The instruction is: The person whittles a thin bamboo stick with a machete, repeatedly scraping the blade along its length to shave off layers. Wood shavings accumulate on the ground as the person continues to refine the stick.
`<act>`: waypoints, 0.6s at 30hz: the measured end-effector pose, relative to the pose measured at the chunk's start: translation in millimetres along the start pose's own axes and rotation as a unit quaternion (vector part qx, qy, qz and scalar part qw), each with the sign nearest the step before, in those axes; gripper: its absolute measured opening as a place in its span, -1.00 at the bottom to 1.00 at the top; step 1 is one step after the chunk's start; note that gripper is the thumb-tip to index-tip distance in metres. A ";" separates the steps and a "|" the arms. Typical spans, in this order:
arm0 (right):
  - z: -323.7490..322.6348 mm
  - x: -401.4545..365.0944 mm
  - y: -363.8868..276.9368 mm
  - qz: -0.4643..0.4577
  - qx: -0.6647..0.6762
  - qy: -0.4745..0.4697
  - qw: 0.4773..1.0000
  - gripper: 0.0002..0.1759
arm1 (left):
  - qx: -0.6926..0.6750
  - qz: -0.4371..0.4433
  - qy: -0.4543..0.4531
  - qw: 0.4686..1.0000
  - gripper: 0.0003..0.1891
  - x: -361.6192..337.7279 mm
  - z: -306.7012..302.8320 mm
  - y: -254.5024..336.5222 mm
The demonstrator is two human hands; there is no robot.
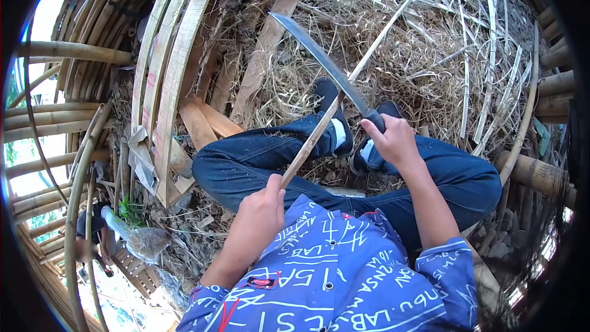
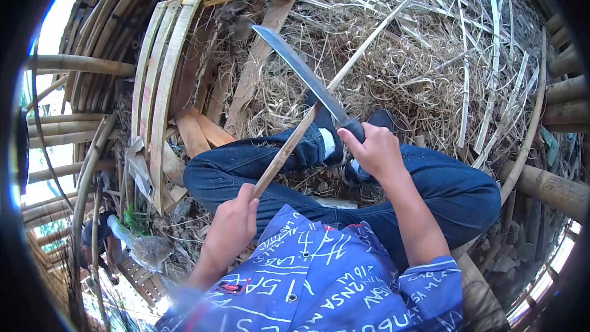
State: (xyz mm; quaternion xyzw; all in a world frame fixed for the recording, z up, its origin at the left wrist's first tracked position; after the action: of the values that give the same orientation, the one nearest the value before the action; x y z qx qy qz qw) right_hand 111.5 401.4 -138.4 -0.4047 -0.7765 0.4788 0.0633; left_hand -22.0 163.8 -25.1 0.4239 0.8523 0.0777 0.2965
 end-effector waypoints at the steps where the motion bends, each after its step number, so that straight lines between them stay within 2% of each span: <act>1: 1.0 -6.7 -3.7 -0.010 0.018 0.004 1.000 -0.35 | -0.001 0.001 -0.001 1.000 -0.87 -0.3 -1.0 0.2; 3: 6.2 -19.5 -15.8 -0.034 0.002 -0.034 0.999 -0.35 | -0.009 0.015 0.017 1.000 -0.88 -1.0 -5.4 1.4; 6: 12.0 -21.8 -16.0 -0.068 -0.082 -0.044 0.993 -0.35 | -0.009 0.007 0.015 1.000 -0.88 -2.8 -4.9 -3.3; 7: 8.7 -15.8 -11.9 -0.066 -0.085 -0.039 0.993 -0.35 | -0.006 0.004 0.013 1.000 -0.88 -5.0 -4.6 -5.3; 9: -2.6 4.9 10.3 0.010 -0.040 0.005 0.999 -0.34 | -0.011 0.001 0.018 1.000 -0.88 -8.8 -4.5 -7.8; 12: -11.1 16.7 13.3 -0.013 -0.051 0.025 0.998 -0.34 | -0.002 0.008 0.023 1.000 -0.88 -6.7 -3.3 -2.5; 15: -7.3 -4.6 3.8 0.012 -0.002 0.009 1.000 -0.35 | 0.002 0.019 0.036 0.999 -0.88 -6.5 -6.7 -7.3; 18: 5.8 -21.7 -10.2 -0.064 -0.068 -0.031 0.995 -0.35 | 0.005 0.012 0.023 1.000 -0.88 -4.3 -8.0 -3.7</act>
State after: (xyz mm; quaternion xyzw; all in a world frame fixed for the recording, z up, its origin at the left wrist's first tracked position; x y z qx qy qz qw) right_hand 117.3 380.3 -127.1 -0.3420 -0.8333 0.4323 0.0421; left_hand -27.1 159.1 -18.1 0.4332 0.8544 0.0870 0.2735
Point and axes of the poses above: each hand's wrist, its own x-axis towards the middle knuckle, its own z-axis out of the palm, y = z × x, the point moved 7 cm from there along x, towards the middle knuckle, and after that the axes turned 10 degrees about x, right-handed, at the moved point
